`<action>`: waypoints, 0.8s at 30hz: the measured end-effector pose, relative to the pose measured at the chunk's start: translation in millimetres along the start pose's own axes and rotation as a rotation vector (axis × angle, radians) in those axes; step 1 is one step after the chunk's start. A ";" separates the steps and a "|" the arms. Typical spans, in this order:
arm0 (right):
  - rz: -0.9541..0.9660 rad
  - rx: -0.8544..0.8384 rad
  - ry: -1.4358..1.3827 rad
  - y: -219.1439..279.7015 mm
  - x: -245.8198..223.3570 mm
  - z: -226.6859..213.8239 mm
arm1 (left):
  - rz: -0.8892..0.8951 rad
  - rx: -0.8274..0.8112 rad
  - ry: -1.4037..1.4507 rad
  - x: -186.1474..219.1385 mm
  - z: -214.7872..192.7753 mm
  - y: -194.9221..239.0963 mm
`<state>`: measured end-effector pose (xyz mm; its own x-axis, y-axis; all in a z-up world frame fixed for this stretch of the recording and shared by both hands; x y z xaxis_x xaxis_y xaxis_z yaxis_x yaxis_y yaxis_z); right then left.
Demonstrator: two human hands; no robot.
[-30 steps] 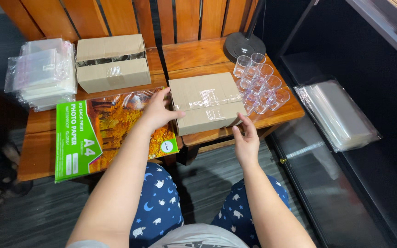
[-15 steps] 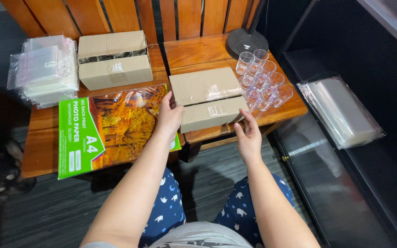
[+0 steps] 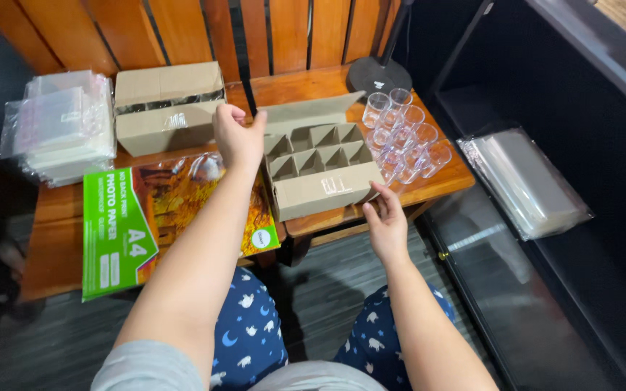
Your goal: The person places small glasses into the dividers of a cardboard box, closes the box, and moves it aside. The person then takes plastic-wrapped items from a wooden table and stacks them on a nearby shelf.
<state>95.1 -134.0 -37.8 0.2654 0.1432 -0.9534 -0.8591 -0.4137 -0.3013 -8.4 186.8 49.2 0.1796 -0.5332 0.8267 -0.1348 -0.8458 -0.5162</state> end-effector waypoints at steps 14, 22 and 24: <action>0.015 -0.007 -0.019 0.6 -3.2 -2.1 | -0.320 -0.859 -0.192 -27.6 52.9 -19.9; 0.063 -0.021 0.021 0.8 -12.8 -1.7 | -0.330 -1.022 -0.411 -7.4 46.4 -22.1; 0.051 -0.032 0.038 0.7 -11.5 -2.8 | -0.344 -0.983 -0.375 -9.0 44.3 -19.9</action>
<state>92.6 -138.4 -27.1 0.2390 0.0869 -0.9671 -0.8574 -0.4486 -0.2522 35.9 207.6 42.0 0.6174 -0.3849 0.6861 -0.7063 -0.6553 0.2679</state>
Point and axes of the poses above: each hand's wrist, its own y-axis away from the middle knuckle, its own z-axis out of the palm, x = y × z, the point moved 2 cm from there along -y, towards the middle knuckle, and after that the axes turned 4 degrees about y, right-handed, at the moved point
